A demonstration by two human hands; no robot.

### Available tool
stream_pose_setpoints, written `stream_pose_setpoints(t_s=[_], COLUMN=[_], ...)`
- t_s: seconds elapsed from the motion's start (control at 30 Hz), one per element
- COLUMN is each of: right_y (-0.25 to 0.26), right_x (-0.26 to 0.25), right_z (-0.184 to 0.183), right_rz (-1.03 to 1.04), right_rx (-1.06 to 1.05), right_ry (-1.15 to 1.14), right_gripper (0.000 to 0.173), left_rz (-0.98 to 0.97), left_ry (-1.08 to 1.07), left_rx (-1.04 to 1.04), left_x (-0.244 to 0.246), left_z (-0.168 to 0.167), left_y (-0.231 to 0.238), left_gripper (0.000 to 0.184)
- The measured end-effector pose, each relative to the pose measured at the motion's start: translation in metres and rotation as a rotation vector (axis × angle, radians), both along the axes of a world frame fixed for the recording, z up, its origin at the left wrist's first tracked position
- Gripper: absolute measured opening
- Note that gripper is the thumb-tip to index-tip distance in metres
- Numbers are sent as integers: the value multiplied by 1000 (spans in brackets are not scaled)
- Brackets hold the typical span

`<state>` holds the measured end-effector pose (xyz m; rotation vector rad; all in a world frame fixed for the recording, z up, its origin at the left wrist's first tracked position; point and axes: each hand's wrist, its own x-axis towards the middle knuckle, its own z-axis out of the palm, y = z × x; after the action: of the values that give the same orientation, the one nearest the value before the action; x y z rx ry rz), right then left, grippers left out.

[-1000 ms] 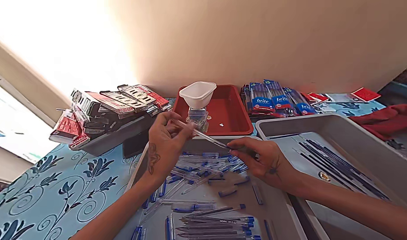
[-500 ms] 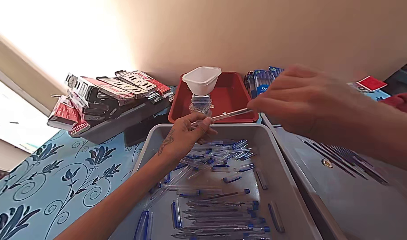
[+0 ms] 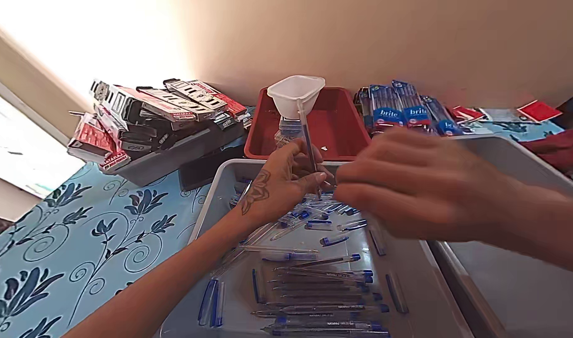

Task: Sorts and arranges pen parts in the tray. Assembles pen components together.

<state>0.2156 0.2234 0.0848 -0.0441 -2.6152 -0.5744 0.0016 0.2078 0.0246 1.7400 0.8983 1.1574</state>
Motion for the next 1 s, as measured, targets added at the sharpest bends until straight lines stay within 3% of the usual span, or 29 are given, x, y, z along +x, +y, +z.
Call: stream_pose_setpoints(t_s=[0.07, 0.13, 0.23, 0.37, 0.5, 0.63, 0.87, 1.0], right_y=[4, 17, 35, 37, 39, 34, 31, 30], right_x=[4, 7, 7, -1, 1, 0, 1, 26], right_z=[-28, -50, -64, -70, -82, -79, -71, -65], right_rz=[-154, -291, -312, -281, -207, -183, -272, -256], right_rx=[-148, -383, -618, -738, -684, -792, -792, -700], right_ry=[-160, -368, -510, -536, -451, -496, -562, -326], right_gripper=[9, 13, 16, 17, 13, 25, 16, 19], left_rz=[34, 30, 26, 30, 67, 102, 115, 92], left_ry=[18, 48, 110, 159, 182, 192, 261, 357], left_rx=[40, 63, 107, 121, 184, 223, 250, 239], left_x=[0, 1, 5, 6, 7, 6, 4, 5], left_z=[-2, -3, -5, -10, -13, -17, -22, -25], left_y=[4, 5, 7, 8, 9, 11, 15, 15], left_gripper=[51, 87, 109, 109, 104, 105, 91, 82])
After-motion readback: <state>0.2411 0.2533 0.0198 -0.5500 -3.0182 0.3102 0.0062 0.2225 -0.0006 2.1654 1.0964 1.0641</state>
